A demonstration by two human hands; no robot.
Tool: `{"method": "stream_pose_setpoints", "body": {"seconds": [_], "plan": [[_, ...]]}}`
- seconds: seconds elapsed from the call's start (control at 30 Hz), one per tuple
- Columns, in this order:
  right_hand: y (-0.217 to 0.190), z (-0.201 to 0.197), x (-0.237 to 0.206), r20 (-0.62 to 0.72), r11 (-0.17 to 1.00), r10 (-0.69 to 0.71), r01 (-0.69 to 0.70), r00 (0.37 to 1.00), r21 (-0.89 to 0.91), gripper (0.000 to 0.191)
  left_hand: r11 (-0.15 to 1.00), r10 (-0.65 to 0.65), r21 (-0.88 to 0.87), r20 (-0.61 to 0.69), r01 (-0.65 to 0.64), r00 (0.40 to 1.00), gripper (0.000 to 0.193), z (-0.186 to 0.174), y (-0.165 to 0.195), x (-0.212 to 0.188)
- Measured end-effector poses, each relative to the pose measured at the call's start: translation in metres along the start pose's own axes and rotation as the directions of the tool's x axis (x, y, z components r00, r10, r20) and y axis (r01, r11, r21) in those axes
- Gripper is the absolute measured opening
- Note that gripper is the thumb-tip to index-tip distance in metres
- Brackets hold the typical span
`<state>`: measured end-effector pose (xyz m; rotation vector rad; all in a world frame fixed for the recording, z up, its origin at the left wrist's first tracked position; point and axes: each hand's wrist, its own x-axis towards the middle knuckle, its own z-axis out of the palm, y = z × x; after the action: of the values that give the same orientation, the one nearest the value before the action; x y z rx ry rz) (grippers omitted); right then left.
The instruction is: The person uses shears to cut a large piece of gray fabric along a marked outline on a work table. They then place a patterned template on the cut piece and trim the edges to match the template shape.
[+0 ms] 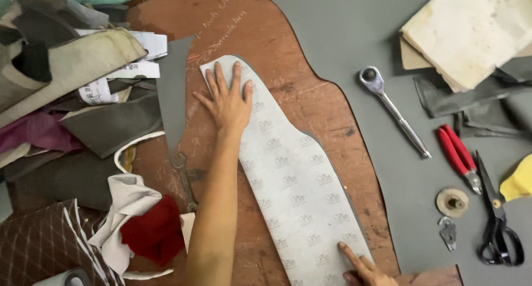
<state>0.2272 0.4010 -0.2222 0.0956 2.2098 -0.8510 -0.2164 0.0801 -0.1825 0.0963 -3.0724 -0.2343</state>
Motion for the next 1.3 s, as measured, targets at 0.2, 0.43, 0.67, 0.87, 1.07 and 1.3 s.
{"method": "stream_pose_setpoints", "body": {"seconds": [0.2, 0.43, 0.67, 0.87, 1.07, 1.3], "plan": [[-0.017, -0.009, -0.005, 0.024, 0.986, 0.134, -0.131, 0.991, -0.106, 0.076, 0.998, -0.05, 0.029, 0.054, 0.048, 0.997, 0.058, 0.004, 0.0, 0.0], [-0.071, -0.042, -0.022, -0.093, 0.993, 0.11, -0.112, 0.99, -0.026, 0.076, 0.999, -0.026, 0.022, -0.072, 0.027, 0.997, 0.058, 0.043, 0.01, -0.015], [-0.081, -0.057, -0.024, -0.065, 0.996, 0.088, -0.087, 0.994, 0.019, 0.074, 0.99, 0.09, -0.104, -0.068, -0.097, 0.994, 0.058, 0.038, 0.009, -0.038], [-0.079, -0.058, -0.024, -0.089, 0.999, 0.041, -0.039, 0.995, 0.026, 0.073, 0.996, 0.06, -0.071, -0.018, -0.061, 0.998, 0.066, 0.013, 0.042, -0.089], [-0.075, -0.058, -0.026, -0.102, 1.0, 0.012, -0.01, 0.995, 0.025, 0.073, 0.976, 0.206, -0.085, 0.095, -0.198, 0.974, 0.053, 0.004, 0.071, -0.146], [-0.075, -0.058, -0.027, -0.057, 0.998, 0.063, -0.062, 0.996, 0.02, 0.074, 0.937, 0.322, -0.167, 0.073, -0.307, 0.944, 0.043, 0.003, 0.066, -0.155]]}}
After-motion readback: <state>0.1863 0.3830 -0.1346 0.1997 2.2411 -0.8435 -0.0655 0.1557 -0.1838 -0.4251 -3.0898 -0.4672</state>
